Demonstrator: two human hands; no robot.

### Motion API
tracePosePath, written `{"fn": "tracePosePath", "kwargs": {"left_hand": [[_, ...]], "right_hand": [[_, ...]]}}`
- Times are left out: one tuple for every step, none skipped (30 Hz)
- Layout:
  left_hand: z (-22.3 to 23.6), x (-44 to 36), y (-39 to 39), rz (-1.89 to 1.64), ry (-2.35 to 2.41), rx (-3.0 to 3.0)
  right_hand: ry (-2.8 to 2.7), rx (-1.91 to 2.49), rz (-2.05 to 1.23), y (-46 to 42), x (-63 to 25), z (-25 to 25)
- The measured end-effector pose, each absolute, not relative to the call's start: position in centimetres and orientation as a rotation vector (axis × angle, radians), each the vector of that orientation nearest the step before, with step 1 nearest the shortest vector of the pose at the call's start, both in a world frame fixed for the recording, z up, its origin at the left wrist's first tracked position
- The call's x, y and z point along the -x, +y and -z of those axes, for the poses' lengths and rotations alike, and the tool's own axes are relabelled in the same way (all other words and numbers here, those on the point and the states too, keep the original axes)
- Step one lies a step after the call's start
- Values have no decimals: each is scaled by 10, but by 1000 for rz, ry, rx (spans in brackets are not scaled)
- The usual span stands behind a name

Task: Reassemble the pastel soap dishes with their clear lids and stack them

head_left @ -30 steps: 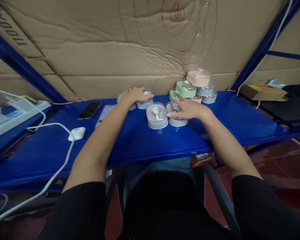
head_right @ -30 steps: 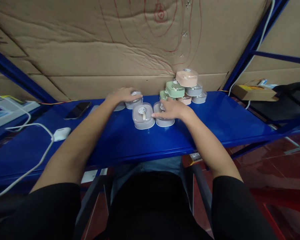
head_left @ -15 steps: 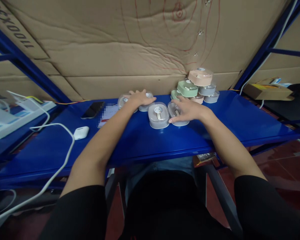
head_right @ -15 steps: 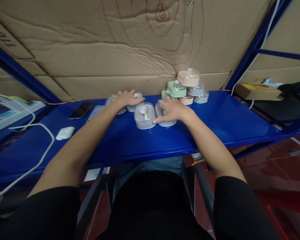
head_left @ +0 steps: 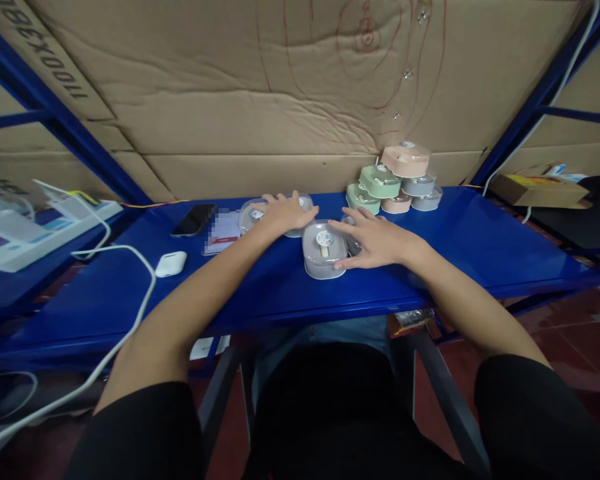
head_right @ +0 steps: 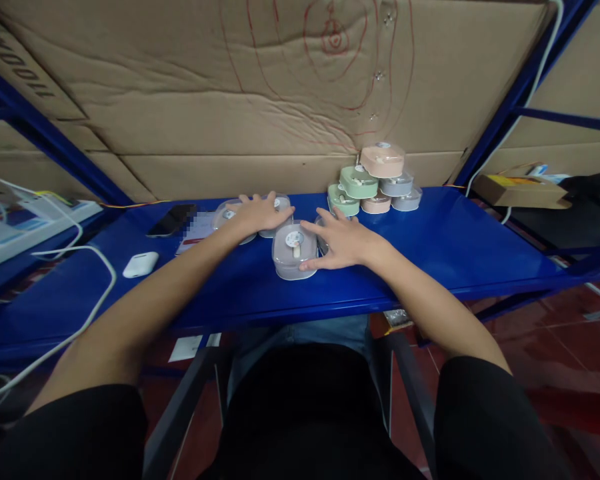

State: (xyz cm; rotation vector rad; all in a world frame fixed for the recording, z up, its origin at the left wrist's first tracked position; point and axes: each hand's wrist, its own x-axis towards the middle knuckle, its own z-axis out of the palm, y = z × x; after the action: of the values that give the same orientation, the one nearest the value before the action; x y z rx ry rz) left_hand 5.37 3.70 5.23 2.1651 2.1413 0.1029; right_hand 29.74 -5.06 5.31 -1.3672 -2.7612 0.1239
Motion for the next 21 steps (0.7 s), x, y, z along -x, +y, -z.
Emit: {"fn": "tracePosePath", "kwargs": {"left_hand": [[-52, -54, 32, -99, 2143, -2167], [-52, -55, 28, -93, 2142, -2169], [-52, -56, 23, -86, 2138, -2174], [-53, -57, 17, -68, 2125, -2181], [-53, -58, 12, -62, 2109, -2198], [-54, -59, 5, -53, 2107, -2203], [-55, -60, -1, -38, 2098, -2214], [-55, -61, -8, -29, 2095, -2226], [-55, -61, -16, -32, 2103, -2231], [-55, -60, -24, -28, 2093, -2242], [-55, -59, -33, -24, 2092, -2257], [-54, -58, -43, -13, 2085, -2278], [-54, -56, -53, -15, 2091, -2298], [-54, -54, -63, -13, 2090, -2320], [-53, -52, -73, 3, 2096, -2328], [-53, -50, -83, 18, 2105, -2332], [-53, -49, -92, 21, 2105, -2345], [-53, -48, -100, 27, 2115, -2336], [-53, -47, -108, 38, 2116, -2326], [-54, -47, -114, 54, 2100, -2330], [-55, -47, -119, 60, 2090, -2341]], "right_hand": [[-2764, 1366, -102, -57, -299, -52], [-2762, 1376, -79, -64, -301, -52], [-2756, 1396, -58, -71, -303, -51], [-2749, 1418, -39, -78, -306, -50], [-2738, 1439, -20, -83, -310, -48], [-2727, 1454, -2, -88, -315, -46], [-2715, 1464, 16, -92, -320, -44], [-2702, 1469, 33, -95, -325, -42], [-2688, 1472, 49, -97, -330, -40], [-2674, 1476, 62, -99, -335, -38], [-2663, 1482, 73, -99, -339, -36], [-2656, 1492, 82, -99, -343, -34], [-2651, 1504, 90, -98, -345, -33], [-2648, 1518, 96, -97, -346, -32], [-2643, 1532, 101, -96, -346, -32], [-2637, 1544, 106, -94, -346, -31], [-2629, 1553, 112, -92, -344, -31], [-2620, 1560, 117, -89, -342, -31], [-2613, 1565, 122, -86, -339, -31], [-2609, 1568, 127, -82, -336, -31], [-2611, 1570, 132, -78, -333, -32]]}}
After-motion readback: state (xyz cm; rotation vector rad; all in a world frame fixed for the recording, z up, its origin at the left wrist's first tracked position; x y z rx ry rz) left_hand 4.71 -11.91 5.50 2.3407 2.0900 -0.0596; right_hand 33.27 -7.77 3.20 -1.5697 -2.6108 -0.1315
